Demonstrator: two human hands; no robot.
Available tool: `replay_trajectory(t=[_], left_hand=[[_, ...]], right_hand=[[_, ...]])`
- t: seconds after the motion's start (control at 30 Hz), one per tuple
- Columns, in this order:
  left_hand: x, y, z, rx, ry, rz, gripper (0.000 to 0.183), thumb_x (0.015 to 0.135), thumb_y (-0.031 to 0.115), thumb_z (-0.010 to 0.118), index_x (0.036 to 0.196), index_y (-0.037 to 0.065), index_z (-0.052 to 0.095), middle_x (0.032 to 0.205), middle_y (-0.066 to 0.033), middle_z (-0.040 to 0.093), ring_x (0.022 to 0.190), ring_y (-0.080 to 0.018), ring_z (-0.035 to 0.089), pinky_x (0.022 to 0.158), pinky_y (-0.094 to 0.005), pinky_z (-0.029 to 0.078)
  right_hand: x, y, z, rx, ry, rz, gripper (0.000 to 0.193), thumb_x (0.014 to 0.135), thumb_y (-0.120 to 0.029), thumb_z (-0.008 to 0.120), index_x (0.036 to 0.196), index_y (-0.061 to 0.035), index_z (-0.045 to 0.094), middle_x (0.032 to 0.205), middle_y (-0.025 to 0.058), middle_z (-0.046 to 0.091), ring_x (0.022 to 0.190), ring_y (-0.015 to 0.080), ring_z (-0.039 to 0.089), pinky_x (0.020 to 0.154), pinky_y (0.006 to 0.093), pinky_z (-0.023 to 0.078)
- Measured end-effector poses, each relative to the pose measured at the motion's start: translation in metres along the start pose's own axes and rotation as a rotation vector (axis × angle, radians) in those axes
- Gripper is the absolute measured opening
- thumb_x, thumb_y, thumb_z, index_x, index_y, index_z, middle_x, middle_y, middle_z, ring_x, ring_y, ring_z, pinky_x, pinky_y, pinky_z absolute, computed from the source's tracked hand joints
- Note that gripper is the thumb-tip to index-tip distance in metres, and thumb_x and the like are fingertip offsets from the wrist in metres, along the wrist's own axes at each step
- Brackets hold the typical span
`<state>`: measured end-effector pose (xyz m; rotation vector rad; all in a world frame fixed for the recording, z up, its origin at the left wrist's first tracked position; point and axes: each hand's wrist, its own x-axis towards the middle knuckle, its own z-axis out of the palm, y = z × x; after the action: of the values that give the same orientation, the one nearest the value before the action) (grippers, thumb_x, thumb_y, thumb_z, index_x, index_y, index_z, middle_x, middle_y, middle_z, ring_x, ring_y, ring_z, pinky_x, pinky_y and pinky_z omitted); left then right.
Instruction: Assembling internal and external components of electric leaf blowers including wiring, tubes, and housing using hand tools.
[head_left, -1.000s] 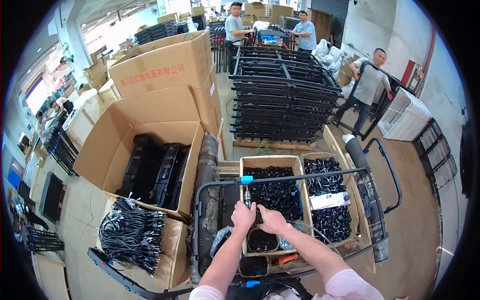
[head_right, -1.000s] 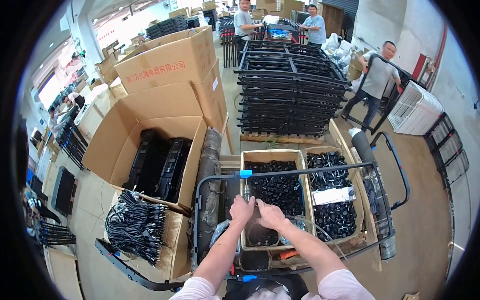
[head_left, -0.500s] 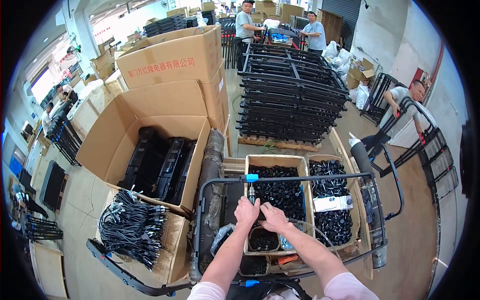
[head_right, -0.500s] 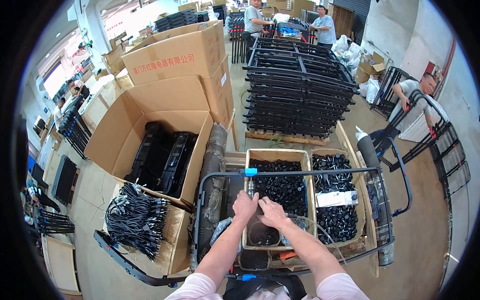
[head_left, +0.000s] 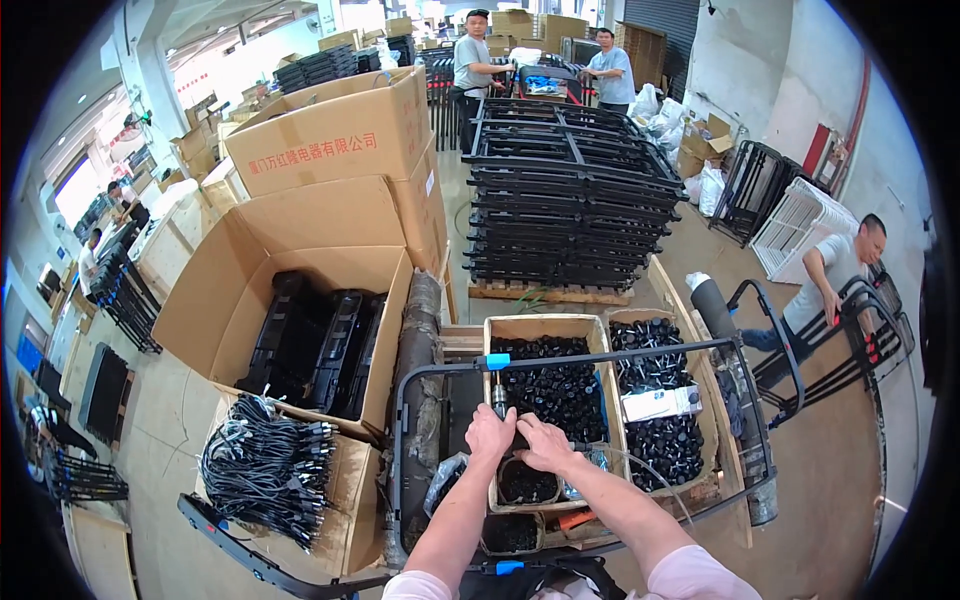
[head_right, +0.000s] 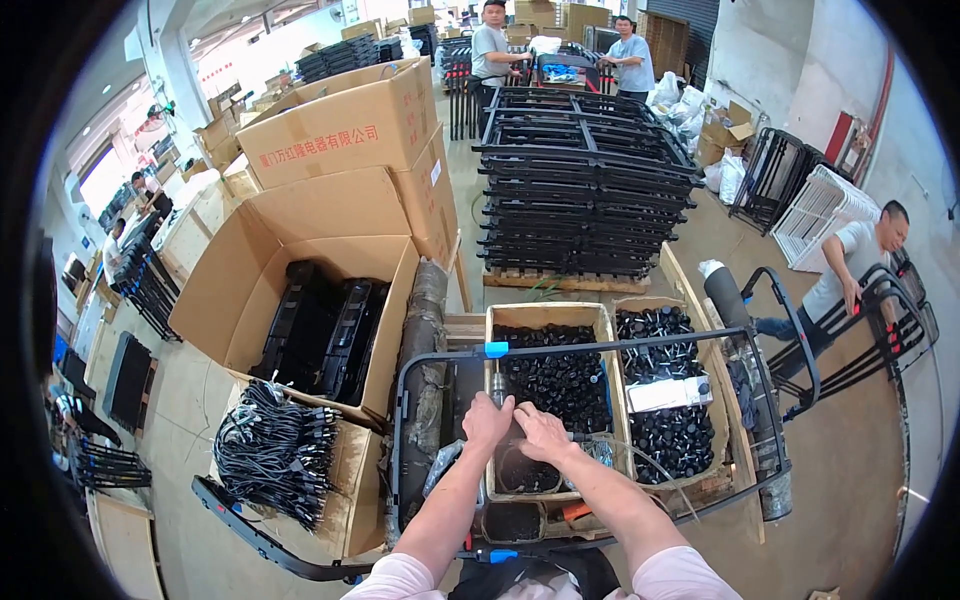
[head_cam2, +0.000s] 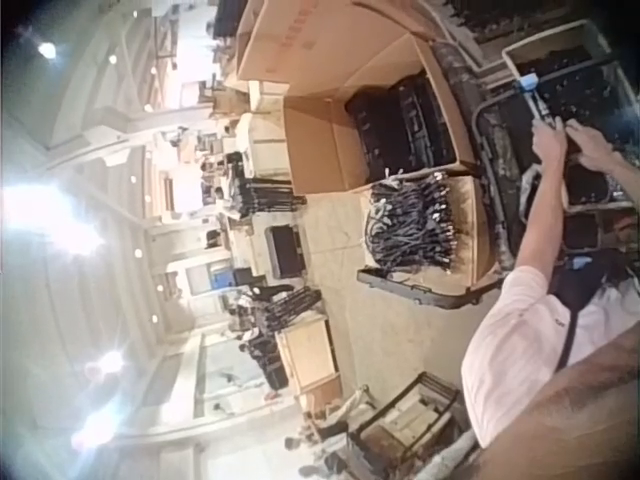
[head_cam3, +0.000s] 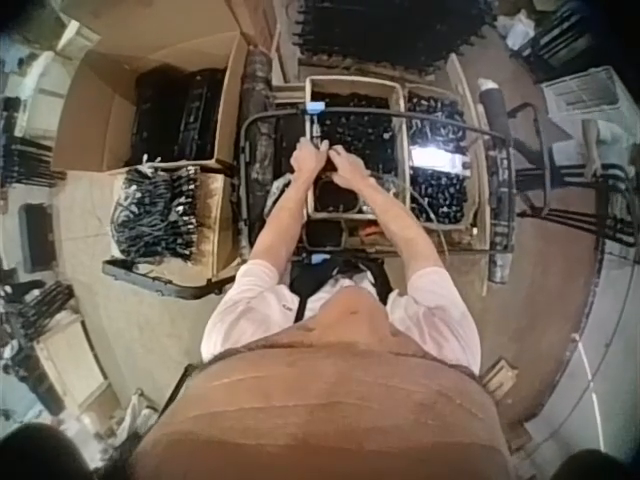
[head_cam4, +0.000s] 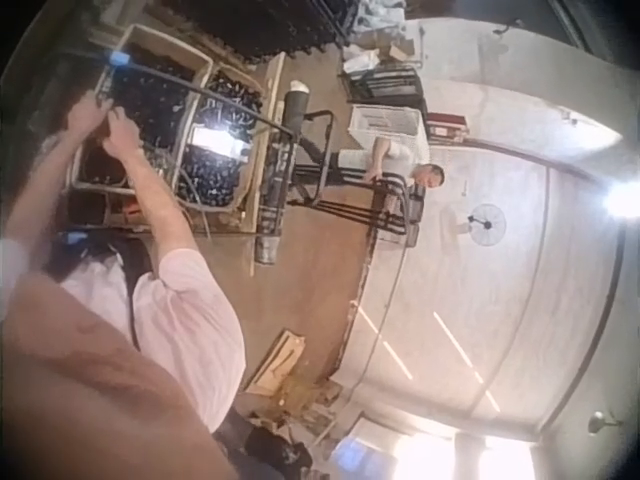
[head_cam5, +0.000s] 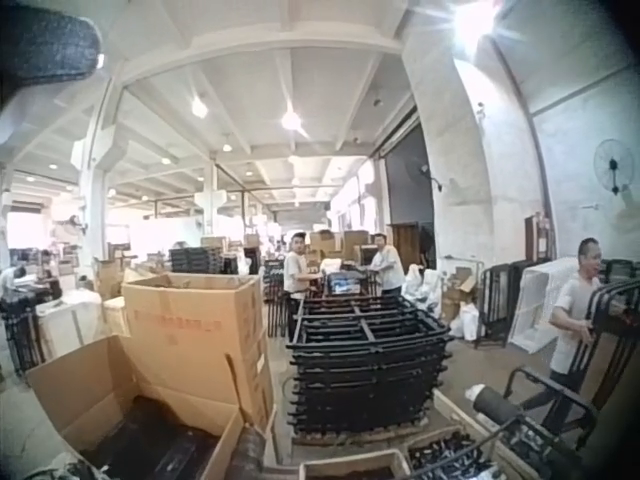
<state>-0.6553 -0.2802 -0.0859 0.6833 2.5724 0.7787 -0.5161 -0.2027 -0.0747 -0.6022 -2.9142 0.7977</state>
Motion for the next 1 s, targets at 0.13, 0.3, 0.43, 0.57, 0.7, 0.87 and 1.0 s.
replay_trajectory(t=[0.13,0.3,0.43,0.57,0.7,0.87,1.0], left_hand=[[-0.004,-0.002,0.001,0.004,0.003,-0.004,0.065,0.09,0.056,0.072,0.115,-0.004,0.061,0.115,-0.0288,0.071,0.106,-0.0469,0.071,0.093,-0.0542,0.056],[-0.005,-0.005,0.002,0.012,0.005,0.003,0.064,0.089,0.055,0.073,0.112,-0.003,0.062,0.114,-0.0276,0.072,0.105,-0.0467,0.071,0.092,-0.0544,0.057],[-0.009,-0.006,0.003,0.016,-0.017,0.017,0.065,0.088,0.055,0.074,0.113,-0.004,0.064,0.114,-0.0283,0.072,0.107,-0.0461,0.071,0.094,-0.0534,0.057],[-0.027,-0.01,0.001,0.013,-0.048,0.039,0.069,0.087,0.057,0.073,0.115,-0.006,0.065,0.114,-0.0295,0.072,0.109,-0.0457,0.071,0.096,-0.0523,0.055],[-0.082,0.004,-0.016,-0.124,-0.055,0.048,0.07,0.087,0.058,0.074,0.114,-0.006,0.065,0.111,-0.0308,0.072,0.109,-0.0446,0.071,0.095,-0.0506,0.055],[-0.168,-0.021,-0.005,-0.787,-0.357,-0.032,0.05,0.101,0.046,0.07,0.112,-0.003,0.066,0.099,-0.0089,0.071,0.088,-0.0166,0.063,0.08,-0.0345,0.053],[-0.286,-0.013,-0.02,-0.623,-0.198,0.19,0.042,0.103,0.042,0.068,0.099,0.001,0.063,0.086,-0.0081,0.067,0.079,-0.0166,0.06,0.073,-0.0374,0.052]], right_hand=[[-0.003,0.0,0.002,-0.014,-0.005,-0.004,0.061,0.08,-0.027,0.083,0.13,-0.0041,0.057,0.135,0.0163,0.057,0.113,0.042,0.066,0.096,0.0506,0.055],[-0.005,-0.001,0.005,-0.014,-0.028,0.01,0.06,0.081,-0.028,0.083,0.13,-0.0045,0.057,0.132,0.0156,0.058,0.113,0.042,0.066,0.095,0.0506,0.055],[-0.014,0.001,0.007,-0.012,0.004,-0.015,0.06,0.082,-0.028,0.082,0.13,-0.0045,0.057,0.132,0.0153,0.059,0.112,0.0418,0.066,0.093,0.0512,0.055],[-0.038,-0.008,0.008,-0.018,0.036,0.0,0.062,0.081,-0.028,0.082,0.133,-0.0041,0.056,0.127,0.0163,0.06,0.108,0.0419,0.067,0.091,0.052,0.056],[-0.093,-0.032,-0.008,-0.056,0.086,0.04,0.064,0.08,-0.025,0.082,0.135,-0.0042,0.055,0.119,0.018,0.061,0.104,0.0427,0.068,0.086,0.0523,0.057],[-0.197,-0.074,-0.021,0.03,0.256,-0.017,0.071,0.078,-0.023,0.082,0.139,-0.0017,0.054,0.122,0.0188,0.063,0.102,0.0403,0.069,0.086,0.0492,0.057],[-0.296,-0.109,-0.025,0.013,0.342,-0.032,0.076,0.075,-0.02,0.083,0.143,-0.0023,0.053,0.111,0.0162,0.064,0.094,0.0347,0.068,0.081,0.0446,0.055]])
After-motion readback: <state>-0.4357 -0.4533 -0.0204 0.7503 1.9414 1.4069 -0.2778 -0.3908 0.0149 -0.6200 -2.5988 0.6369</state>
